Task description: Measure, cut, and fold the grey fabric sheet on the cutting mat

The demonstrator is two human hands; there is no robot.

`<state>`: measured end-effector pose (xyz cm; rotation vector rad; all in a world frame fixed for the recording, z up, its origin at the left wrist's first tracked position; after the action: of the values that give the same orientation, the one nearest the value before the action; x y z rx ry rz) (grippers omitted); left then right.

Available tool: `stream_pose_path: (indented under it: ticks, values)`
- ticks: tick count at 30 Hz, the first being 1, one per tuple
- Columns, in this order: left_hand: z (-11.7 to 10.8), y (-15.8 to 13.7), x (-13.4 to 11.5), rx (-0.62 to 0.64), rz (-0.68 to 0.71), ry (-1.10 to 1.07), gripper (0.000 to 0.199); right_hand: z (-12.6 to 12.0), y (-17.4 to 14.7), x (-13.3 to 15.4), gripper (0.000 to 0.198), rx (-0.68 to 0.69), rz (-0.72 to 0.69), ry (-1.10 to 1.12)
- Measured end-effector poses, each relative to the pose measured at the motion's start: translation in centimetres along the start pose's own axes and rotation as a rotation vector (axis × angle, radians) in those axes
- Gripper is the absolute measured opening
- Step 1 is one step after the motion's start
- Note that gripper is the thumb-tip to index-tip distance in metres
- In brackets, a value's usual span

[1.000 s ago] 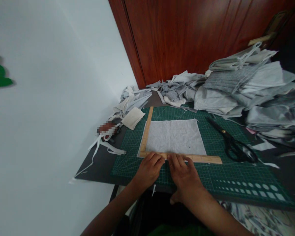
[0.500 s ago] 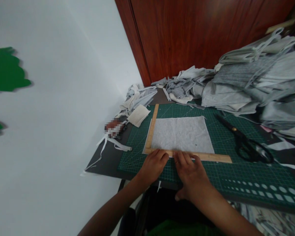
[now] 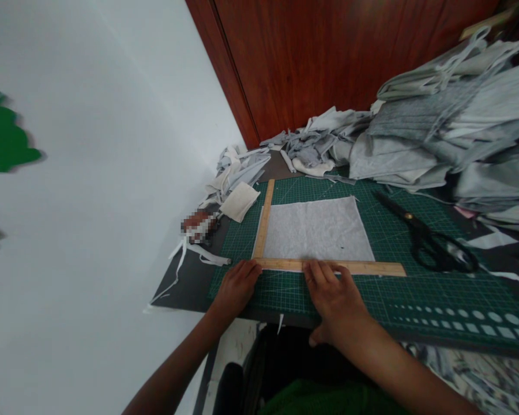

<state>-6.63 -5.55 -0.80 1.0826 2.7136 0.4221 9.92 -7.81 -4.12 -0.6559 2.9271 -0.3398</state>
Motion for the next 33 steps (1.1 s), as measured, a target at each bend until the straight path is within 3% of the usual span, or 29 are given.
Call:
stream_pose_path:
  ticks: [5,18,26,33]
  values:
    - [-0.9,-0.7,1.1,-0.047,0.001,-0.041,0.028,0.0,-0.1,0.0,0.147,0.032,-0.001,-0.011]
    - [-0.2,-0.7,2.3,-0.109,-0.069,-0.195,0.033,-0.2,-0.2,0.0,0.145,-0.013,0.004,-0.018]
    - [0.0,-0.1,1.3,-0.136,-0.054,-0.246,0.026,-0.2,-0.2,0.0,0.146,0.037,0.000,-0.010]
    - [0.1,0.2,0.8,-0.083,-0.047,-0.223,0.032,-0.5,-0.4,-0.2,0.142,-0.001,0.015,0.004]
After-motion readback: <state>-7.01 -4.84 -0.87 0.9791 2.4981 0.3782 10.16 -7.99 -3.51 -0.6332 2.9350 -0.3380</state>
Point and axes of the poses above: each hand's wrist, its own y-axis towards the middle knuckle, its own z-axis out of the palm, x = y × z, the point moved 9 cm from there along y, towards the middle knuckle, and after that the axes turned 12 degrees about -y, right-handed, at the moved point
